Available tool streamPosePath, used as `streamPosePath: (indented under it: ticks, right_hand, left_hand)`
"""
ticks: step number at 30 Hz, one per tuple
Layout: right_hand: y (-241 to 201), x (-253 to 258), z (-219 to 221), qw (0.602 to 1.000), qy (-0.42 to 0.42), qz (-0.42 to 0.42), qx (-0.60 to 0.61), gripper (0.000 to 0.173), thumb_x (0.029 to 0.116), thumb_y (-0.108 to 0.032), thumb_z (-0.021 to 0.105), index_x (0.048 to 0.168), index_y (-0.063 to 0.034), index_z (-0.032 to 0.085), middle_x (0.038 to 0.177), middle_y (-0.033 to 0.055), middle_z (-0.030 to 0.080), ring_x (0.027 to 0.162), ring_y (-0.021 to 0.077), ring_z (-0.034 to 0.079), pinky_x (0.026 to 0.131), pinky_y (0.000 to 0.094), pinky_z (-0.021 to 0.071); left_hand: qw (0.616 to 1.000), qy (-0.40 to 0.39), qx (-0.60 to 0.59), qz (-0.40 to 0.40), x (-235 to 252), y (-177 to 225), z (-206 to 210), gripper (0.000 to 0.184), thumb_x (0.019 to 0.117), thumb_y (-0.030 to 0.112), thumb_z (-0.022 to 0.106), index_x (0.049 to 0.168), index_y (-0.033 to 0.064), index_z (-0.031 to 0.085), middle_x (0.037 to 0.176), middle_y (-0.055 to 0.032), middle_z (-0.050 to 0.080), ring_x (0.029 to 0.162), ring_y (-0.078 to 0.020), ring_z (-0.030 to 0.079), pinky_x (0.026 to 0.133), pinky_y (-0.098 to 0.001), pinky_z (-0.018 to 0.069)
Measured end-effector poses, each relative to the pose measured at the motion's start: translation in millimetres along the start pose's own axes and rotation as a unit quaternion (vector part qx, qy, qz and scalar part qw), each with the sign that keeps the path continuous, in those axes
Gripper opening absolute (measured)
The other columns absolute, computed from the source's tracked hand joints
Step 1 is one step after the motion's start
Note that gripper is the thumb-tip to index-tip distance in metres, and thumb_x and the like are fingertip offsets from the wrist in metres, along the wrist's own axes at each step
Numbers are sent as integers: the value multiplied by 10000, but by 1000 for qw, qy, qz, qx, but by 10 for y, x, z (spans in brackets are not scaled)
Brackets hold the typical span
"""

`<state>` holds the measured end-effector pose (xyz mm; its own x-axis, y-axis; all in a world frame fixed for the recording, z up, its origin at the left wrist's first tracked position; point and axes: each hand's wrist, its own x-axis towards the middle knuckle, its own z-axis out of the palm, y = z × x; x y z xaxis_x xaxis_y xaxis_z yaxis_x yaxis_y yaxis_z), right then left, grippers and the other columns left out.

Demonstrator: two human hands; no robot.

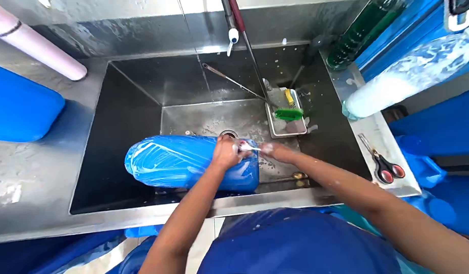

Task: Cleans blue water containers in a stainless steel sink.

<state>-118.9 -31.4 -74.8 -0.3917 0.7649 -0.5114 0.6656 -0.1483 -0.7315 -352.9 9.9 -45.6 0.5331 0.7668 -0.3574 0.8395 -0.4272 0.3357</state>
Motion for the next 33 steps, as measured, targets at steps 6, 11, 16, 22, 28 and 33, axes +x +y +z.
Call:
streamPosePath:
  ticks: [6, 11, 16, 22, 28, 33]
  right_hand:
    - [33, 176, -192, 992, 86, 92, -29, 487, 1119, -290, 405, 1174, 136, 636, 1157, 349, 635, 1139, 473, 598, 1021, 617, 423]
    - [44, 312, -264, 971, 23, 173, -163, 523, 1112, -333, 372, 1304, 95, 605, 1367, 331, 583, 1336, 477, 526, 1099, 644, 372]
    - [-247, 322, -6, 986, 46, 109, -117, 431, 1105, -231, 417, 1237, 116, 635, 1250, 351, 632, 1243, 509, 575, 1041, 662, 411]
    - [-182, 340, -196, 979, 99, 120, -132, 382, 1085, -226, 469, 1163, 83, 681, 1174, 325, 671, 1169, 497, 620, 981, 671, 446]
    - [8, 416, -292, 982, 64, 111, -138, 442, 1099, -286, 434, 1206, 70, 673, 1252, 309, 655, 1229, 476, 601, 1011, 665, 433]
    - [-63, 321, -18, 988, 28, 109, -108, 479, 1109, -281, 403, 1299, 110, 605, 1347, 348, 584, 1324, 506, 516, 1102, 671, 356]
  left_hand:
    - [997, 46, -55, 24, -66, -5, 21, 355, 1003, 243, 635, 1279, 27, 693, 1276, -186, 693, 1244, -342, 625, 1165, -577, 291]
    - [998, 1, -9, -67, -16, 55, -80, 571, 1063, 489, 476, 1137, -26, 711, 1086, -209, 734, 1142, -350, 663, 1178, -533, 277]
    - [998, 39, -52, 7, -104, -44, 74, 441, 970, 246, 664, 1331, -6, 638, 1317, -219, 655, 1279, -370, 585, 1157, -582, 291]
    - [997, -1, -4, -73, -51, 92, -20, 564, 1059, 474, 501, 1155, -47, 695, 1078, -226, 730, 1128, -359, 671, 1184, -534, 276]
    - [999, 10, -36, -2, -106, -4, -13, 434, 983, 230, 628, 1343, -10, 624, 1291, -222, 669, 1254, -362, 610, 1168, -556, 303]
    - [996, -85, -5, -36, -41, 10, -101, 479, 1004, 330, 615, 1273, -66, 623, 1180, -255, 693, 1203, -375, 626, 1197, -547, 250]
